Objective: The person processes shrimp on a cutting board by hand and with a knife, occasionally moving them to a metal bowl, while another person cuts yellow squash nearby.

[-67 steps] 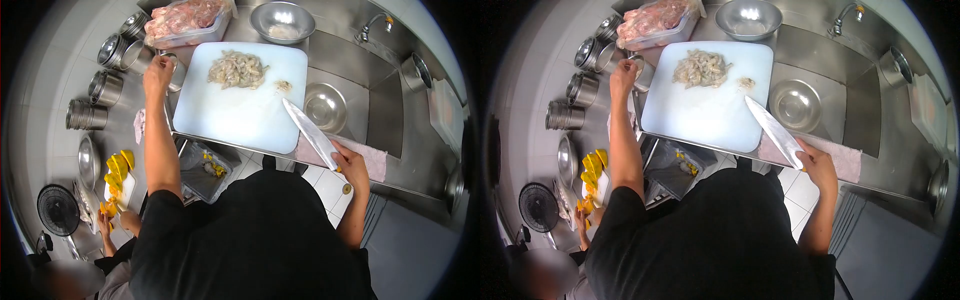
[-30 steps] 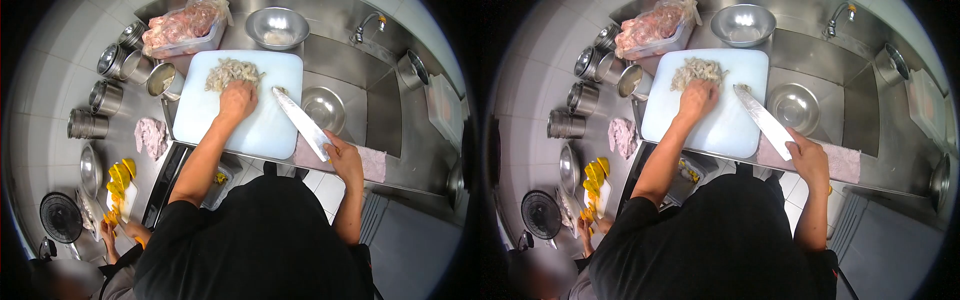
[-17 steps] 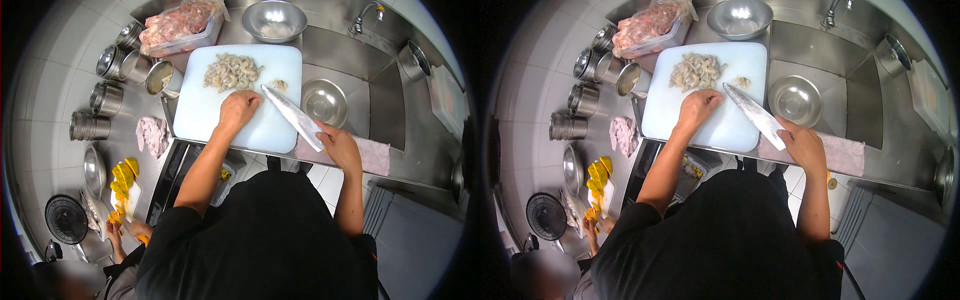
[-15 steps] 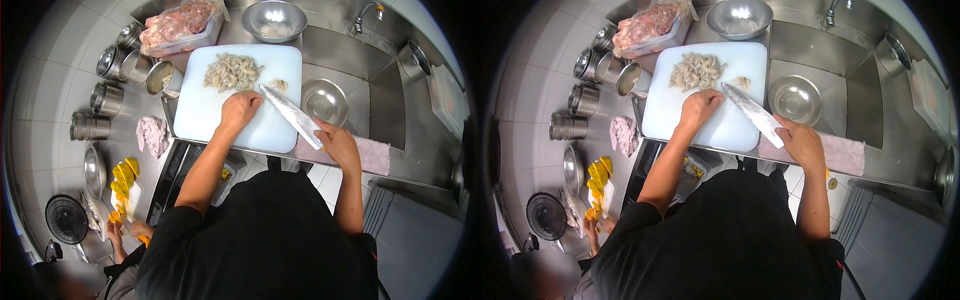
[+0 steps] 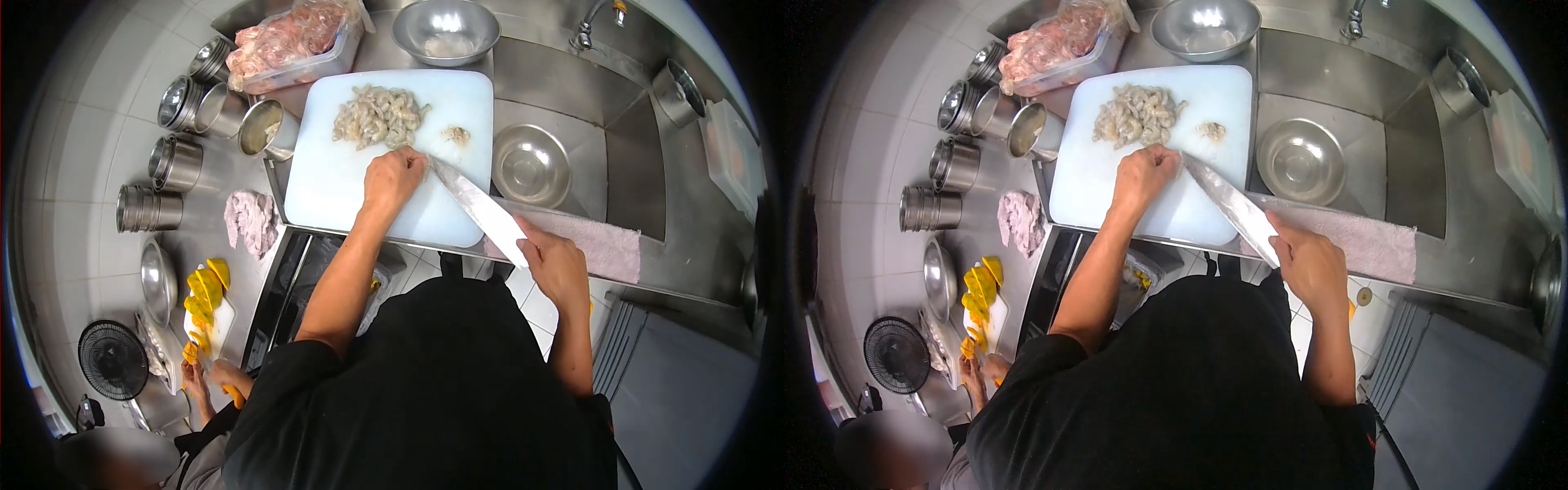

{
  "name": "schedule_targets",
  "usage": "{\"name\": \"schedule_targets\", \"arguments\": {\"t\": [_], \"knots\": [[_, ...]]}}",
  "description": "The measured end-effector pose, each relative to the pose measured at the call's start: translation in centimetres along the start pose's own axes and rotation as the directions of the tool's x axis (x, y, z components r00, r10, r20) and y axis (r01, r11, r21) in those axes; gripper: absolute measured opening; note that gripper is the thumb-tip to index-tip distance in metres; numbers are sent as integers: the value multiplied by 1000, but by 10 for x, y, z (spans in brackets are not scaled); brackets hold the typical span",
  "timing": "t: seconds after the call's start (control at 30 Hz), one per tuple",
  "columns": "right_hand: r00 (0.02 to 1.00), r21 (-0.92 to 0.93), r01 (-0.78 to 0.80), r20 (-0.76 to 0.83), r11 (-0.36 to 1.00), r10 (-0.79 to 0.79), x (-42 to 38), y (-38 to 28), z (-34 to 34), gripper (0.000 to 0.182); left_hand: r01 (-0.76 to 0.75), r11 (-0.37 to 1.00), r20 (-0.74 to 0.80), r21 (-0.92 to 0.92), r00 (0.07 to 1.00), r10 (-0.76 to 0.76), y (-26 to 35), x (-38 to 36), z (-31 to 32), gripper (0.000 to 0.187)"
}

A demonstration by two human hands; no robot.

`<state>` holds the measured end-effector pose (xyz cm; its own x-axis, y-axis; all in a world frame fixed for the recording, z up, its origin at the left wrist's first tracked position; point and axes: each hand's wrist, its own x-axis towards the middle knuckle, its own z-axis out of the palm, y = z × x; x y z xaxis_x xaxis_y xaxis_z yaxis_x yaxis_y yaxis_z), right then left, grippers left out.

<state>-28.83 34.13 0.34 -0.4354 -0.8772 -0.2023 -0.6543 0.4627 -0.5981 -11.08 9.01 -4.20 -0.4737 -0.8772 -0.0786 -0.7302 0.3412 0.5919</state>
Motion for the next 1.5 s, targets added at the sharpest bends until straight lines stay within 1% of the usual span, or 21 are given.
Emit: {"name": "schedule_targets", "arguments": {"t": [0.1,0.23,0.33,0.43,0.53,0.63,0.73,0.83,0.93,1.03,1.1,1.2,1.3,1.4,1.5], "knots": [[1000,-23,16,-12,1000,-16,-12,1,1,35,27,998,4,-56,1000,-27,-1,1,2,24],[994,-31,87,-70,996,-89,-25,6,5,34,32,999,8,-40,999,-32,0,3,3,21],[992,-39,112,-62,993,-114,-31,10,5,33,26,998,6,-59,1000,-26,-1,5,3,19],[993,1,120,-16,993,-120,-32,17,-6,32,19,999,18,-32,1000,-18,-1,7,2,20],[998,-43,43,-41,998,-44,-29,14,-13,33,-7,1000,31,3,1000,7,-5,12,3,24],[995,-32,51,-88,998,-53,-19,10,-6,34,-12,1000,53,-5,999,12,-6,14,2,24],[996,-49,63,-63,997,-66,-14,5,0,35,-9,1000,52,-13,999,10,-6,13,2,24],[999,-66,-12,-39,998,9,-14,6,-3,35,-2,1000,39,-19,999,2,-7,11,3,24],[996,-76,37,-72,996,-42,-12,6,-3,36,10,1000,52,-10,999,-10,-4,11,2,23],[996,-82,54,-71,995,-60,-11,-4,-5,37,-6,1000,45,-8,999,7,-5,13,4,22],[998,-104,31,-51,994,-36,-9,-2,-7,37,-16,1000,26,22,1000,16,-5,11,5,22],[997,-105,39,-55,994,-45,-8,-5,-9,38,-54,995,2,79,999,54,5,6,2,21],[995,-95,59,-73,994,-66,-5,-2,-6,38,-160,987,-33,28,986,161,-1,9,8,20],[998,-97,33,-55,995,-38,-4,-2,-7,38,-366,928,-113,71,921,372,-4,8,17,17],[999,-121,8,-32,993,-12,-5,-4,-8,37,-438,898,9,40,899,438,-1,5,15,17]]}}
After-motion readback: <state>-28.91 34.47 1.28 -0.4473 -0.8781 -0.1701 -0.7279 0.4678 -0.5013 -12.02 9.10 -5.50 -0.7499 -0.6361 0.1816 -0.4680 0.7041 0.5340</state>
